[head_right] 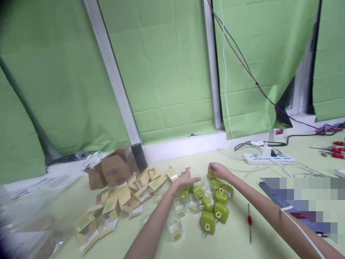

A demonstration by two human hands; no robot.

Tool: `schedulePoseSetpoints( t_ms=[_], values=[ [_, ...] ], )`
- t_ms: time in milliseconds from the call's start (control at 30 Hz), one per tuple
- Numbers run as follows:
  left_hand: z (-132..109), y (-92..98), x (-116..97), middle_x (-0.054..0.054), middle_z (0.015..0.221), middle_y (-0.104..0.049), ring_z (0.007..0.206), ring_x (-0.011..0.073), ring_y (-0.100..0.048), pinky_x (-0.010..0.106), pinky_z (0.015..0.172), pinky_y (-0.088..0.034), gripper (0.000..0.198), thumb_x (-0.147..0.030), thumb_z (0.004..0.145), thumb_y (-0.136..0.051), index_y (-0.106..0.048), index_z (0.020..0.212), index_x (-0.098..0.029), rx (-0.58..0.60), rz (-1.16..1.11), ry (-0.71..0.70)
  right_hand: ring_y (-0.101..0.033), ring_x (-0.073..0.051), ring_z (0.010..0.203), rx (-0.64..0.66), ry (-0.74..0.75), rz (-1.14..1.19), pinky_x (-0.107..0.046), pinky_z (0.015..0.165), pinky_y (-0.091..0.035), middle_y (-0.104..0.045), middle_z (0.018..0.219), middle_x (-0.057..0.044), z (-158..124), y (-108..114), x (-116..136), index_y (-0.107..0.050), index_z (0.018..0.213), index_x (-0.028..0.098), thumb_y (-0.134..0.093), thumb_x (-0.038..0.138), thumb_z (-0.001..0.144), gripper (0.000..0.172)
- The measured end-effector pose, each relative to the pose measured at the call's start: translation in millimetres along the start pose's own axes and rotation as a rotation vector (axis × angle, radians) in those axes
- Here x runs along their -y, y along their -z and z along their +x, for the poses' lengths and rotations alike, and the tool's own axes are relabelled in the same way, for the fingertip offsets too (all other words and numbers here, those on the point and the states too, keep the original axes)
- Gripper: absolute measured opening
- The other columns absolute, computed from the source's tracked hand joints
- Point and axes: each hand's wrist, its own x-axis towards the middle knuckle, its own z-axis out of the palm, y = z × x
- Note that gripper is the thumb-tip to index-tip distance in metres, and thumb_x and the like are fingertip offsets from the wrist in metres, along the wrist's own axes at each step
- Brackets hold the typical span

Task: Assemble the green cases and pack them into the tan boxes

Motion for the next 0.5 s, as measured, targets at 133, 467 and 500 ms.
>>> schedulePoseSetpoints(
  t_ms=[133, 467, 500],
  values=[
    [-61.6, 35.5, 27.9, 0.011, 0.139, -0.042, 0.128, 0.0239, -0.038, 0.043, 0.104, -0.033, 0.049, -0.044, 0.092, -0.038, -0.035, 0.135, -0.021, -0.047, -0.117, -0.083, -0.058, -0.022, 0.101, 0.044, 0.046, 0.05, -0.043, 0.087, -0.048, -0.057, 0.117, -0.01, -34.6, 2.6, 11.9, -0.048, 0.124, 0.018, -0.048, 0.031, 0.093, 0.034],
    [-180.8, 1.3, 75.4, 0.001, 0.15, -0.028, 0.14, 0.0364, -0.006, 0.057, 0.107, 0.014, 0.069, -0.057, 0.067, -0.066, -0.045, 0.13, -0.039, -0.051, -0.09, -0.182, -0.041, -0.035, 0.122, 0.109, 0.166, 0.038, -0.054, 0.099, -0.033, -0.053, 0.127, -0.009, -138.8, -8.7, 71.8, -0.06, 0.116, 0.031, -0.053, 0.047, 0.085, 0.035],
    [-176.1, -5.0, 72.0, -0.001, 0.15, -0.028, 0.14, 0.0344, -0.008, 0.056, 0.109, 0.01, 0.063, -0.055, 0.072, -0.061, -0.045, 0.131, -0.04, -0.034, -0.088, -0.228, -0.043, -0.034, 0.119, 0.106, 0.165, 0.035, -0.053, 0.097, -0.034, -0.055, 0.123, -0.009, -141.1, -11.6, 76.2, -0.06, 0.115, 0.032, -0.052, 0.047, 0.086, 0.034]
  ],
)
